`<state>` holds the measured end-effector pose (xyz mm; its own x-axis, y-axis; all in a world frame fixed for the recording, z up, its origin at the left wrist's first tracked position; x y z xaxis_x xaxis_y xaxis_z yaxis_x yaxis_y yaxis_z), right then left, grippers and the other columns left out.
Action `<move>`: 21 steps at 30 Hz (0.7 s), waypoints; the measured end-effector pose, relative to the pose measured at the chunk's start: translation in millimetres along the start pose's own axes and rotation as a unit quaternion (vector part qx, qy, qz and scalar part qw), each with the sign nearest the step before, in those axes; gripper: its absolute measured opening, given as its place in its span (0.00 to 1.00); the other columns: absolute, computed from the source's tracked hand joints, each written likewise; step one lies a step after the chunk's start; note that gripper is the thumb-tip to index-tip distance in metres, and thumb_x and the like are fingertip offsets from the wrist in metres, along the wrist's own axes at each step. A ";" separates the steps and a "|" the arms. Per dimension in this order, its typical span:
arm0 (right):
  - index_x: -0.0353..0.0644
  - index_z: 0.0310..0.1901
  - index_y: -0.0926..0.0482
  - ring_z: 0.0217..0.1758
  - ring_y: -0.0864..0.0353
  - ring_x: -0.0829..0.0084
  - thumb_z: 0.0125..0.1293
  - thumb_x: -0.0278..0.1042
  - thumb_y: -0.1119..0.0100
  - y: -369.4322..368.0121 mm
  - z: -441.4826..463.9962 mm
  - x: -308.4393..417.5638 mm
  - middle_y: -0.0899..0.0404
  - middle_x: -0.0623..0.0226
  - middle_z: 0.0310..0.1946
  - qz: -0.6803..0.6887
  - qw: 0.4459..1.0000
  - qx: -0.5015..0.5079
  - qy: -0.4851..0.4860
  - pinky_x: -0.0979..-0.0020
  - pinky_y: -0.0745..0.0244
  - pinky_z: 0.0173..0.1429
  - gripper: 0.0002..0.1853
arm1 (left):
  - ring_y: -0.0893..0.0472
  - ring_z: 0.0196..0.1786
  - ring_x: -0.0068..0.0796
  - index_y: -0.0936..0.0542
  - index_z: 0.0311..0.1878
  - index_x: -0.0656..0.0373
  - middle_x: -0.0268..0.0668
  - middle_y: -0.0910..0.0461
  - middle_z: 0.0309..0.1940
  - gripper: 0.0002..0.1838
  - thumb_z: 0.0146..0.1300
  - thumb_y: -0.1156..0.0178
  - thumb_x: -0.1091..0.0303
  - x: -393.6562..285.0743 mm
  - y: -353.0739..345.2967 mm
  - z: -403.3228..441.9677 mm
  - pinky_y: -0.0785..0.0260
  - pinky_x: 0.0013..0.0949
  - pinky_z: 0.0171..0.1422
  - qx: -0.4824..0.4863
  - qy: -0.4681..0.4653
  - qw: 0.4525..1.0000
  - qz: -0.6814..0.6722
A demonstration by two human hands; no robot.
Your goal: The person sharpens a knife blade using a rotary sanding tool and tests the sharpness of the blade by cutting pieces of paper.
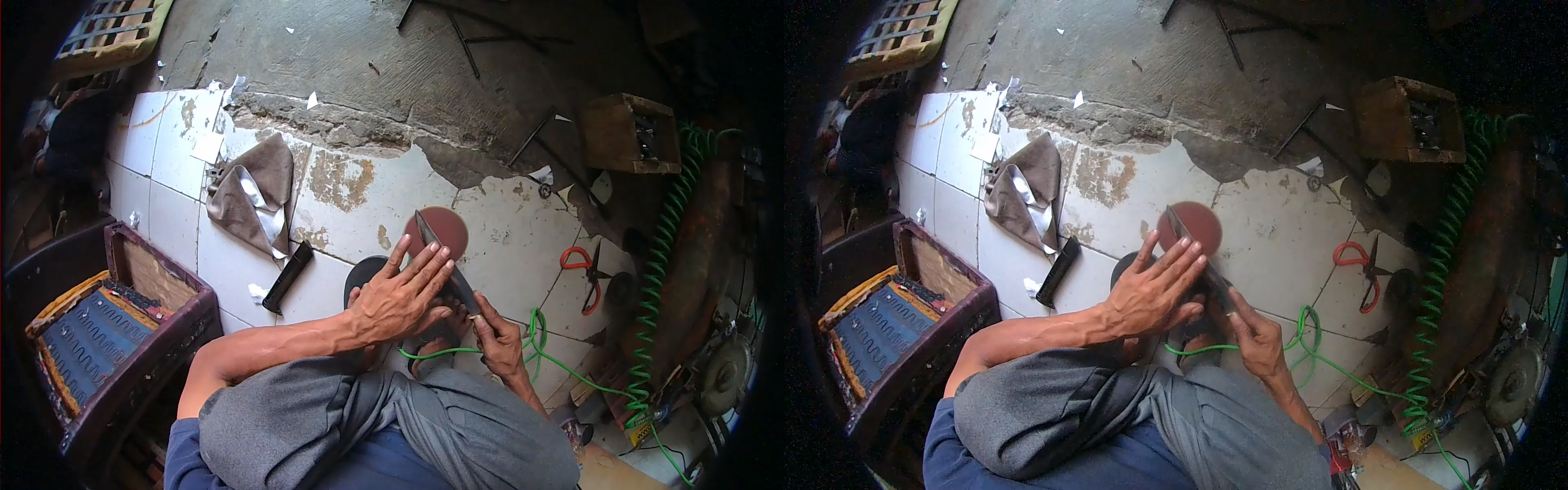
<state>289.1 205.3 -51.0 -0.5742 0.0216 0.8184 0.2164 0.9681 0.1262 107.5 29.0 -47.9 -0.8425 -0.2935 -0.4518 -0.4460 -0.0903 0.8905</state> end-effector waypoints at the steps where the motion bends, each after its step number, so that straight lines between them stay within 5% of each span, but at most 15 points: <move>1: 0.50 0.76 0.26 0.32 0.26 0.82 0.78 0.28 0.43 -0.4 0.3 -0.9 0.19 0.69 0.30 -0.005 1.000 0.001 -0.009 0.75 0.26 0.40 0.26 | 0.38 0.84 0.47 0.29 0.75 0.67 0.51 0.30 0.77 0.40 0.74 0.43 0.41 0.4 -0.3 0.0 0.64 0.64 0.89 0.000 0.000 1.000 0.000; 6: 0.50 0.75 0.25 0.32 0.25 0.82 0.78 0.28 0.43 -6.3 3.2 0.3 0.19 0.68 0.30 -0.013 1.000 -0.009 -0.016 0.75 0.26 0.39 0.25 | 0.37 0.83 0.47 0.28 0.75 0.67 0.51 0.30 0.77 0.40 0.74 0.42 0.42 2.9 0.5 1.0 0.64 0.63 0.89 -0.008 0.010 1.000 -0.002; 9: 0.48 0.77 0.28 0.25 0.35 0.86 0.81 0.29 0.45 -9.5 5.9 -2.7 0.28 0.80 0.24 -0.010 0.999 -0.014 0.029 0.79 0.37 0.31 0.25 | 0.37 0.83 0.44 0.26 0.73 0.65 0.50 0.30 0.77 0.38 0.72 0.39 0.44 3.4 3.9 3.1 0.62 0.63 0.89 -0.014 0.022 1.000 -0.013; 15: 0.49 0.77 0.27 0.26 0.34 0.86 0.81 0.28 0.44 -15.0 12.3 1.2 0.23 0.79 0.28 -0.046 0.995 -0.040 0.080 0.78 0.35 0.32 0.25 | 0.36 0.83 0.44 0.26 0.73 0.65 0.49 0.30 0.77 0.37 0.73 0.40 0.44 8.4 2.6 5.1 0.62 0.63 0.89 -0.018 0.023 1.000 -0.002; 17: 0.52 0.76 0.25 0.31 0.26 0.82 0.78 0.27 0.43 -15.6 12.4 4.1 0.22 0.68 0.27 -0.022 0.999 -0.034 0.026 0.75 0.27 0.38 0.26 | 0.36 0.83 0.44 0.26 0.73 0.65 0.49 0.30 0.77 0.37 0.73 0.40 0.44 10.6 5.6 7.7 0.62 0.63 0.89 -0.021 0.023 1.000 0.001; 21: 0.50 0.75 0.25 0.30 0.26 0.82 0.78 0.27 0.44 -13.6 10.2 -0.7 0.22 0.69 0.27 0.015 0.999 -0.031 0.003 0.75 0.27 0.37 0.26 | 0.36 0.83 0.43 0.26 0.74 0.64 0.48 0.30 0.77 0.37 0.73 0.40 0.44 6.3 10.5 7.9 0.63 0.63 0.89 -0.019 0.024 0.999 0.011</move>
<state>278.4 194.7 -59.1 -0.5623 0.0479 0.8255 0.2818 0.9497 0.1368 95.2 33.7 -41.8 -0.8362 -0.3414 -0.4291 -0.4148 -0.1181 0.9022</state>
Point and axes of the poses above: each hand's wrist, its own z-axis towards the middle knuckle, its own y-axis out of the back of the hand, x = y × z, the point moved 2 cm from there along z, towards the middle knuckle
